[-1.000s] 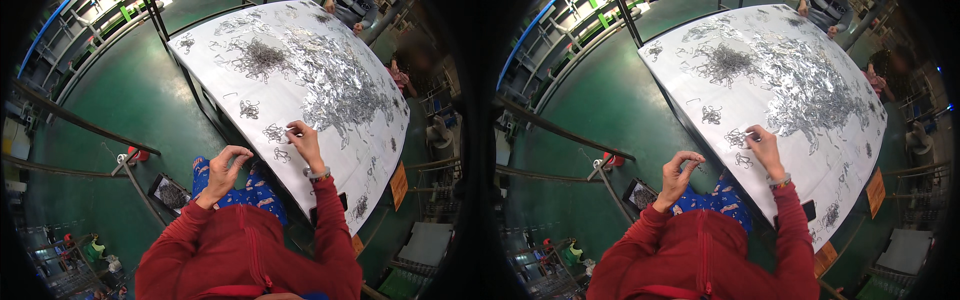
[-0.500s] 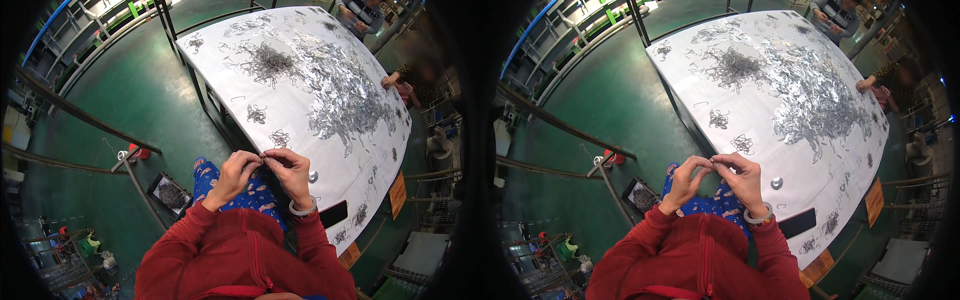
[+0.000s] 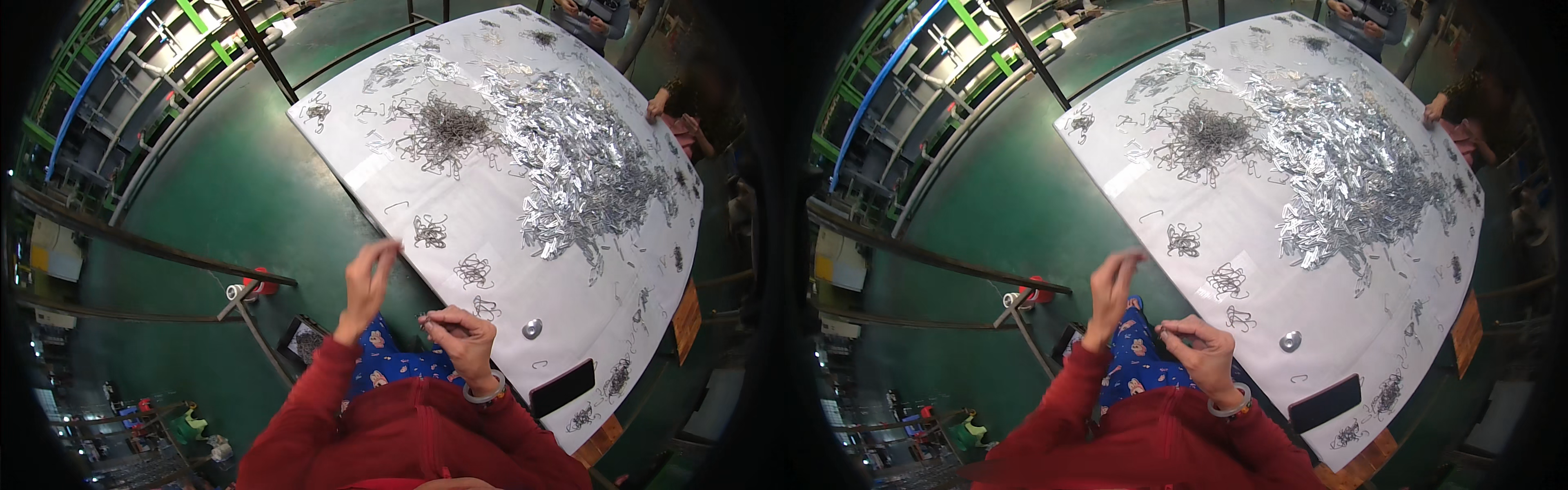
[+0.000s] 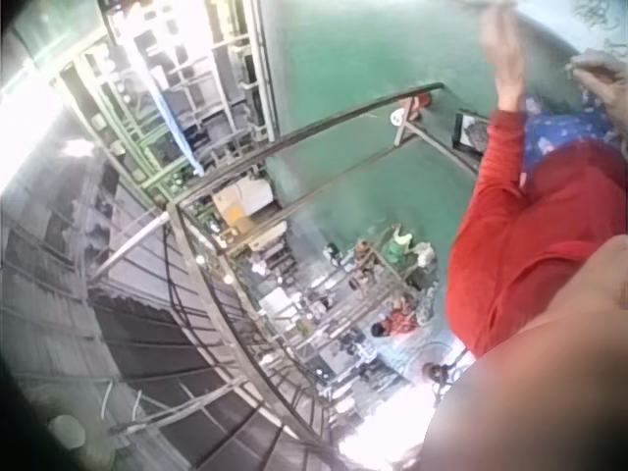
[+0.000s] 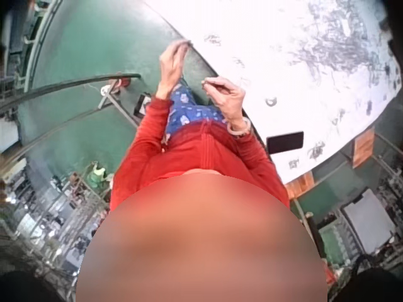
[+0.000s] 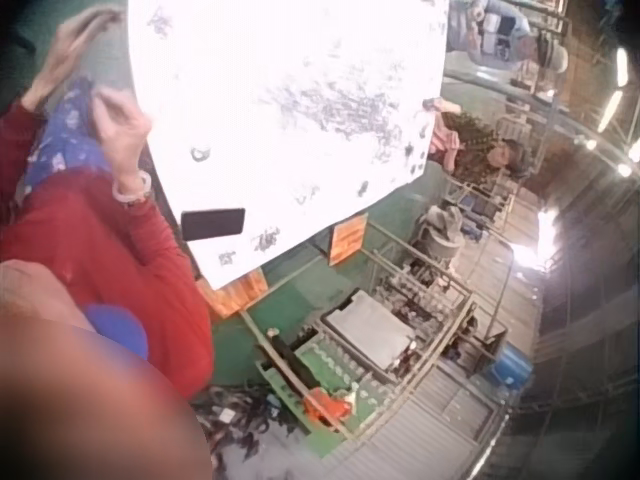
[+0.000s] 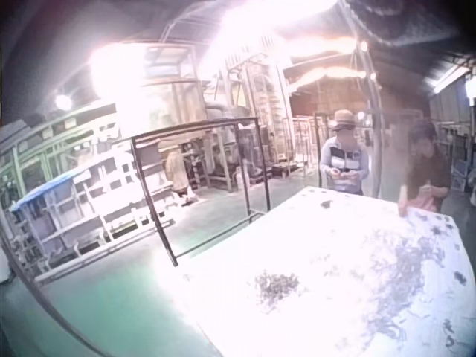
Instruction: The person repeatedly picks small metal hooks and split rings from a white table, links them together by hand, and hangs the assembled chains onto a hanging rack. The person continues this one-at-a-time assembly throughout the clip.
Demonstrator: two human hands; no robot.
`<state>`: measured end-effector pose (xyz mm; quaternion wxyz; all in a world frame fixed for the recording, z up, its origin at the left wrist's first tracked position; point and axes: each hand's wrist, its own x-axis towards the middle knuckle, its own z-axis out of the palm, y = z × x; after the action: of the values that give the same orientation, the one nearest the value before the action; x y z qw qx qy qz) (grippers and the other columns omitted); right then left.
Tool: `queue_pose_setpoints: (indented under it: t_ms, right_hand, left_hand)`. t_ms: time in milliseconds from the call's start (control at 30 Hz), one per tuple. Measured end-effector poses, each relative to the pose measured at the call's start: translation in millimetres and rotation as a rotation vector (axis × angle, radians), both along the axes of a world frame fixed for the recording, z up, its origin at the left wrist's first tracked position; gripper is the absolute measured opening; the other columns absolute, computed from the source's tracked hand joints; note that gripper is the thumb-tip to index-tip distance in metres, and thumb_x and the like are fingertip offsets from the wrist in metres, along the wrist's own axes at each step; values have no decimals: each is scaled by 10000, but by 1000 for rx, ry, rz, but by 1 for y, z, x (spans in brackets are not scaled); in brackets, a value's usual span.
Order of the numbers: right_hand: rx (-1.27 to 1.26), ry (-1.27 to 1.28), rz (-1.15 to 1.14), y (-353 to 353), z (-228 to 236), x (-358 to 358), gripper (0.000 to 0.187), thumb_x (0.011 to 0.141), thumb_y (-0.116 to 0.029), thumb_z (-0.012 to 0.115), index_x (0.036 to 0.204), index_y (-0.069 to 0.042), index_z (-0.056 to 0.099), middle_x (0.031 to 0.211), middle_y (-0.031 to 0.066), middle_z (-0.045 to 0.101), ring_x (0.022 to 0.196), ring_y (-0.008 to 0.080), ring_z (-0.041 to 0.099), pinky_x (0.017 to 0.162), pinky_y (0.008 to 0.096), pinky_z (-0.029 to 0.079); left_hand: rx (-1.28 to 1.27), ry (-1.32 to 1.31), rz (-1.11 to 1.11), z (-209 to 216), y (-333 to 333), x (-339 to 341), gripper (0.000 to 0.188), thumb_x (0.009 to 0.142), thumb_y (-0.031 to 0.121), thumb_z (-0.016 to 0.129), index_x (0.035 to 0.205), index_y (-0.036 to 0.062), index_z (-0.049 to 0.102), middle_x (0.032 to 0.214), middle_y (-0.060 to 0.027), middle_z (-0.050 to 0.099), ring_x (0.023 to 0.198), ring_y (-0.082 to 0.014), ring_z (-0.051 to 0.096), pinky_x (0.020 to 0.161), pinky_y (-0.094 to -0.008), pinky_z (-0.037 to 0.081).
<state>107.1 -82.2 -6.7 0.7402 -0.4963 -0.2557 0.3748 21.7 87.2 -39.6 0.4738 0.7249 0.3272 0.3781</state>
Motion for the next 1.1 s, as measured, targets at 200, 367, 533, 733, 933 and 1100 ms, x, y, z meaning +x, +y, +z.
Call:
queue_pose_setpoints:
  t_ms: [200,367,533,733,933,1100]
  right_hand:
    - [-25,62,128,-9,-9,4,161,816,116,649,960,57,693,913,108,683,794,123,637,730,226,503]
    - [-79,39,182,-15,-11,9,168,809,135,632,955,70,683,892,133,673,800,144,636,735,247,512]
    - [-69,6,165,-21,-12,5,164,784,87,682,930,15,703,796,88,660,681,115,621,610,227,483]
    - [4,-109,149,-24,-3,-8,163,787,84,677,930,12,703,799,76,667,706,107,629,637,226,495]
    - [14,-188,159,-33,7,-19,171,793,117,661,939,37,702,829,95,677,726,105,627,664,219,503]
    - [19,-230,146,-36,9,-22,169,800,136,647,939,55,700,844,107,676,741,111,632,677,215,506]
  left_hand:
    - [283,408,-64,-38,142,139,246,850,241,673,927,15,730,855,-168,703,758,-315,667,672,-366,511]
    - [575,799,-163,-56,161,181,162,804,137,624,835,-3,701,863,-199,676,800,-366,661,713,-421,541]
    - [845,819,-165,-40,162,191,192,812,152,607,929,2,583,935,-180,610,917,-359,624,712,-491,534]
    - [1030,830,-296,-2,162,190,71,846,34,509,870,-22,545,867,-188,629,845,-365,639,702,-464,533]
    - [830,803,-299,-3,174,151,88,823,5,572,860,-10,650,819,-181,678,828,-318,673,685,-429,537]
    - [82,382,-216,-16,161,105,128,857,110,642,940,40,710,820,-139,705,733,-265,678,679,-365,524]
